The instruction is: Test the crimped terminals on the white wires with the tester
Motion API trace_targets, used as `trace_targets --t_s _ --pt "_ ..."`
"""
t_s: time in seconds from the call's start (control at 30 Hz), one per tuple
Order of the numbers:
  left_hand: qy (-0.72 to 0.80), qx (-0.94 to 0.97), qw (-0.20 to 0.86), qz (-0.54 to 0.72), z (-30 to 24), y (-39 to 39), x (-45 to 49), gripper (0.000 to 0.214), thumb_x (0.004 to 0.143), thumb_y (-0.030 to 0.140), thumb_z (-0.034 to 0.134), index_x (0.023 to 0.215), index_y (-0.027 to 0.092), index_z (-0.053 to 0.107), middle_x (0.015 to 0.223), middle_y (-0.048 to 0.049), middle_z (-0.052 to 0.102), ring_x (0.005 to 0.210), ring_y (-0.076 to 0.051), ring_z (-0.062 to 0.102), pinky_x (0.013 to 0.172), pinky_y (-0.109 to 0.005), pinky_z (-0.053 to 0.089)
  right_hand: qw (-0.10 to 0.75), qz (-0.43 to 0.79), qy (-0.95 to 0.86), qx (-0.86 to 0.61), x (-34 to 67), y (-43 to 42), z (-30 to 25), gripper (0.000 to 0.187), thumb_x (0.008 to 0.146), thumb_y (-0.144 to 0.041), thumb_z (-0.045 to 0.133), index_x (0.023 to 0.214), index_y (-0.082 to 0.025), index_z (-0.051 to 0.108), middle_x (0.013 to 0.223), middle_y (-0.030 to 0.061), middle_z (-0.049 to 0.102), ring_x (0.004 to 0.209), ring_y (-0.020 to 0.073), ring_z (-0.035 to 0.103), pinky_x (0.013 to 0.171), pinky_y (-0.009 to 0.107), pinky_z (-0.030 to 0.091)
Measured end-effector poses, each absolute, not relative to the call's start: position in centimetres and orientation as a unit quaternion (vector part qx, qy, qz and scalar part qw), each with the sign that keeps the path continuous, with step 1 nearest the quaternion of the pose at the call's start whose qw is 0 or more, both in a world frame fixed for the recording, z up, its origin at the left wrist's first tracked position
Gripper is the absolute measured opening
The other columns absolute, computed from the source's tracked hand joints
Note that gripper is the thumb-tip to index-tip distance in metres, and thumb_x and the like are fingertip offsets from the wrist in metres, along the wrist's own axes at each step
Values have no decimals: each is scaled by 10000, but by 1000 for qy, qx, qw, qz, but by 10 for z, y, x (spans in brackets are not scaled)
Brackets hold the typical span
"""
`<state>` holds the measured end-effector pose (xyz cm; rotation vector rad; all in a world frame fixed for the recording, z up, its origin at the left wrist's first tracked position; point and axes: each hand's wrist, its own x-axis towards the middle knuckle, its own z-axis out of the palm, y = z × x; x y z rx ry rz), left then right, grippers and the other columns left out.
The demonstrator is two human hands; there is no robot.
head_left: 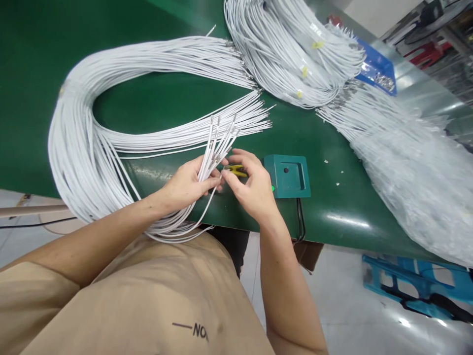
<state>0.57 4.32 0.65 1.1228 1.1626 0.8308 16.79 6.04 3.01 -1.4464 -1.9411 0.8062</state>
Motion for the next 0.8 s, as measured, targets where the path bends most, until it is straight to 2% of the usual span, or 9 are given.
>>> trace_targets --t_s 0.1,0.23,0.33,0.47,0.57,0.67,0.8 --pt "498 474 636 350 8 44 6 386 742 251 655 1103 181 539 762 -4 635 670 -151 656 473 -186 444 246 270 -785 -500 171 62 31 114 829 -212 541 762 -205 633 1060 62 677 1142 210 549 1010 402 378" --pt "501 465 645 342 6 46 7 404 748 257 652 1122 187 516 774 -7 647 672 -152 661 466 -190 431 174 147 -825 -518 186 68 34 96 833 -173 522 823 -210 610 1024 48 672 1072 220 561 1083 473 256" --pt "507 468 638 343 -1 48 7 407 754 244 639 1135 190 507 779 -7 649 686 -155 664 469 -194 431 101 95 -848 -512 198 73 34 96 789 -132 548 840 -202 588 910 42 666 962 220 572 1091 483 225" --pt "508 475 634 339 -7 51 9 401 763 233 617 1144 195 499 787 -9 650 696 -159 667 461 -192 425 80 79 -863 -492 204 78 32 119 771 -108 536 819 -205 583 796 30 615 895 213 538 1049 461 278" --pt "524 475 626 328 -8 53 11 401 755 228 614 1137 194 497 781 -10 649 701 -165 671 460 -193 429 92 62 -860 -498 203 81 31 110 776 -122 526 776 -204 599 729 40 527 839 216 487 908 415 386" --pt "545 475 614 317 -7 54 13 404 734 228 629 1118 192 509 756 -5 645 694 -169 671 458 -193 430 100 55 -853 -510 203 83 29 108 787 -143 524 756 -198 612 718 45 464 794 211 452 789 371 418" --pt "559 494 589 311 -10 53 15 385 724 239 638 1095 206 540 724 1 649 686 -170 667 465 -197 431 100 62 -851 -512 203 84 29 113 782 -132 526 763 -198 616 711 44 464 775 208 447 814 388 415"
